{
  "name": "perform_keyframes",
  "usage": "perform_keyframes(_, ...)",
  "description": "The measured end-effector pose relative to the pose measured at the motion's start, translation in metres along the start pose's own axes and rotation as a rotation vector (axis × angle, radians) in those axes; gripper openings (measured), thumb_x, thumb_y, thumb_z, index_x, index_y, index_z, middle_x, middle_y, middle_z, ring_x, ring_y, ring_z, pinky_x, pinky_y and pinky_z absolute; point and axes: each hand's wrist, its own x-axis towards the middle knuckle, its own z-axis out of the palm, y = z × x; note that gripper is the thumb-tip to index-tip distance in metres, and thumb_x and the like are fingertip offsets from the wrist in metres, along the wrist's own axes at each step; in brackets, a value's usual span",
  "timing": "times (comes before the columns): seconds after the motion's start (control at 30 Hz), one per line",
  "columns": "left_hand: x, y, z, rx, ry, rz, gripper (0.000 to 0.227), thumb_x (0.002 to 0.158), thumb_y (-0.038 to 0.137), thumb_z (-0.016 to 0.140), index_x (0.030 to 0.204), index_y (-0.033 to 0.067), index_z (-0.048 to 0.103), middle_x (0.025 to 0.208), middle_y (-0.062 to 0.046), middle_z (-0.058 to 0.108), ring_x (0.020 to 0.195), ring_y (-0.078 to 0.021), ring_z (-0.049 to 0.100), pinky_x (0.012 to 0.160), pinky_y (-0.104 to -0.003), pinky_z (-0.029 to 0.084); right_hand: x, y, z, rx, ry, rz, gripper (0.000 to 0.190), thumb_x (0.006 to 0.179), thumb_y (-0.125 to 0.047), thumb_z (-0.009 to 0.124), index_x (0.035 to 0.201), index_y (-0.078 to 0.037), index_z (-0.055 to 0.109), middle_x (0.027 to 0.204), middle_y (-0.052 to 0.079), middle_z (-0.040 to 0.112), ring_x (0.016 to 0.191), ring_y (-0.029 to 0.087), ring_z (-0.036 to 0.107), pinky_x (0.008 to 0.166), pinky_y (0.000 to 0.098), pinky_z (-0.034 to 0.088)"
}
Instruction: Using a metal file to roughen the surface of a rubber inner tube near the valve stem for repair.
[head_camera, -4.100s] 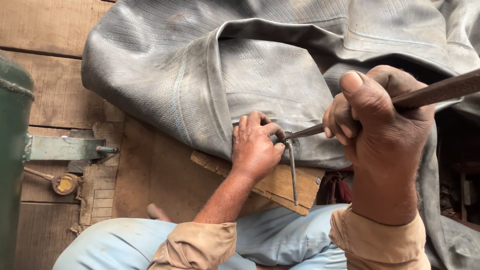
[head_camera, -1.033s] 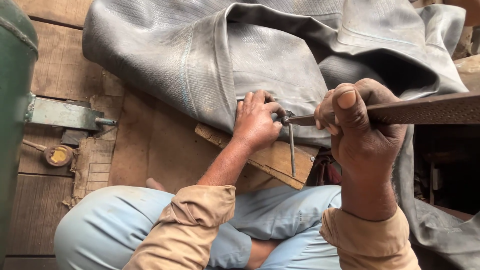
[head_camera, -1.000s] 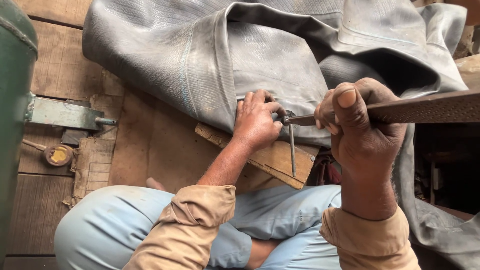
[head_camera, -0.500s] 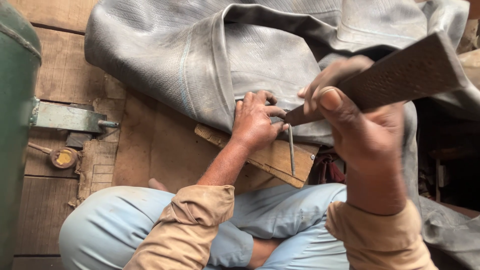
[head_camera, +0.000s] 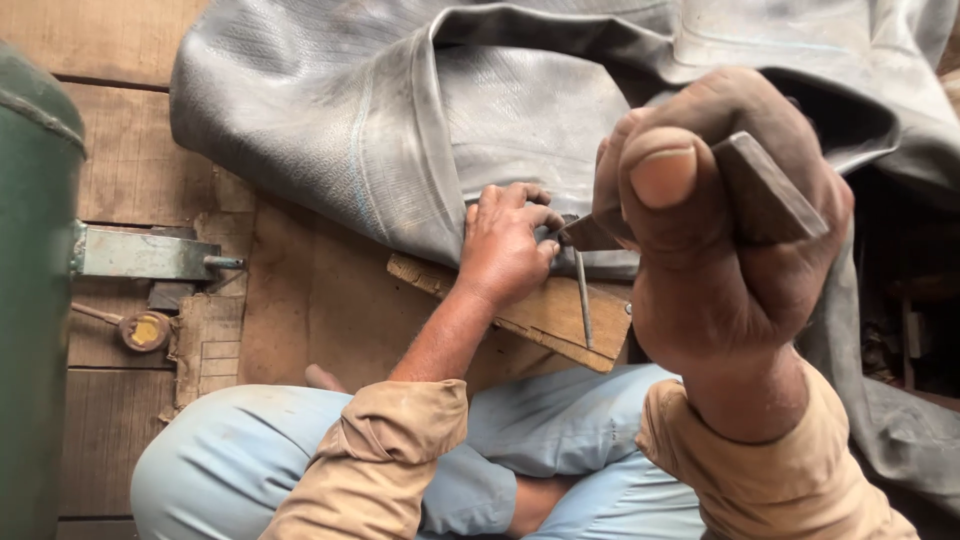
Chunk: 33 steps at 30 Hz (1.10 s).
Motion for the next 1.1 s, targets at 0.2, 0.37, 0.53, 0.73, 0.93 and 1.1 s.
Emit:
perform_keyframes(0.2, 0.002, 0.003, -0.003, 0.022, -0.010, 0.014, 0.028, 0.075, 0.025, 0.081, 0.103, 0.0235, 0.080, 0.131, 0.004, 0.057, 0.129, -0.0223, 0.042, 0.114, -0.043, 0.027, -0.005, 0.017, -0.006, -0.076, 0.099, -0.095, 0.030, 0.119, -0.026, 0.062, 0.104, -0.001, 0.057, 0.081, 0.006, 0.061, 0.056, 0.005, 0.051, 0.049, 0.0204, 0.036)
perform_keyframes(0.37, -0.001, 0.004, 0.000, 0.036, -0.052, -0.018, 0.028, 0.076, 0.027, 0.080, 0.104, 0.0295, 0.081, 0.132, 0.005, 0.056, 0.131, -0.0213, 0.041, 0.116, -0.042, 0.026, -0.041, 0.008, -0.030, -0.011, 0.188, -0.110, 0.032, 0.119, -0.028, 0.062, 0.101, -0.002, 0.055, 0.081, 0.006, 0.056, 0.055, 0.008, 0.048, 0.049, 0.0242, 0.037)
perform_keyframes(0.53, 0.004, -0.004, 0.008, 0.032, -0.022, -0.024, 0.039, 0.071, 0.027, 0.081, 0.109, 0.0305, 0.078, 0.136, 0.003, 0.055, 0.132, -0.0227, 0.041, 0.115, -0.041, 0.028, -0.062, -0.014, -0.084, 0.039, 0.299, -0.138, 0.039, 0.121, -0.034, 0.057, 0.096, -0.005, 0.050, 0.073, 0.005, 0.048, 0.052, 0.009, 0.040, 0.050, 0.0269, 0.034)
perform_keyframes(0.73, 0.017, -0.012, 0.026, 0.251, 0.052, 0.011, 0.040, 0.069, 0.042, 0.084, 0.107, 0.0334, 0.078, 0.135, 0.001, 0.060, 0.127, -0.0305, 0.051, 0.110, -0.050, 0.039, -0.068, -0.039, -0.099, 0.171, 0.434, -0.230, 0.047, 0.122, -0.042, 0.051, 0.089, -0.008, 0.043, 0.064, 0.005, 0.040, 0.048, 0.011, 0.030, 0.051, 0.0303, 0.031)
perform_keyframes(0.93, 0.017, -0.005, 0.025, 0.336, -0.023, -0.016, 0.051, 0.068, 0.037, 0.082, 0.119, 0.0345, 0.075, 0.139, -0.001, 0.058, 0.133, -0.0338, 0.045, 0.115, -0.051, 0.037, -0.069, 0.030, -0.089, 0.361, 0.408, -0.236, 0.058, 0.123, -0.038, 0.061, 0.078, -0.008, 0.039, 0.065, 0.003, 0.035, 0.051, 0.011, 0.033, 0.048, 0.0259, 0.028)
perform_keyframes(1.1, 0.004, 0.006, 0.019, 0.204, 0.006, -0.037, 0.046, 0.067, 0.033, 0.079, 0.113, 0.0324, 0.078, 0.141, 0.002, 0.057, 0.136, -0.0283, 0.042, 0.120, -0.044, 0.028, -0.058, 0.010, -0.098, 0.269, 0.518, -0.107, 0.055, 0.119, -0.037, 0.061, 0.076, -0.008, 0.044, 0.056, 0.003, 0.043, 0.046, 0.008, 0.037, 0.045, 0.0247, 0.030)
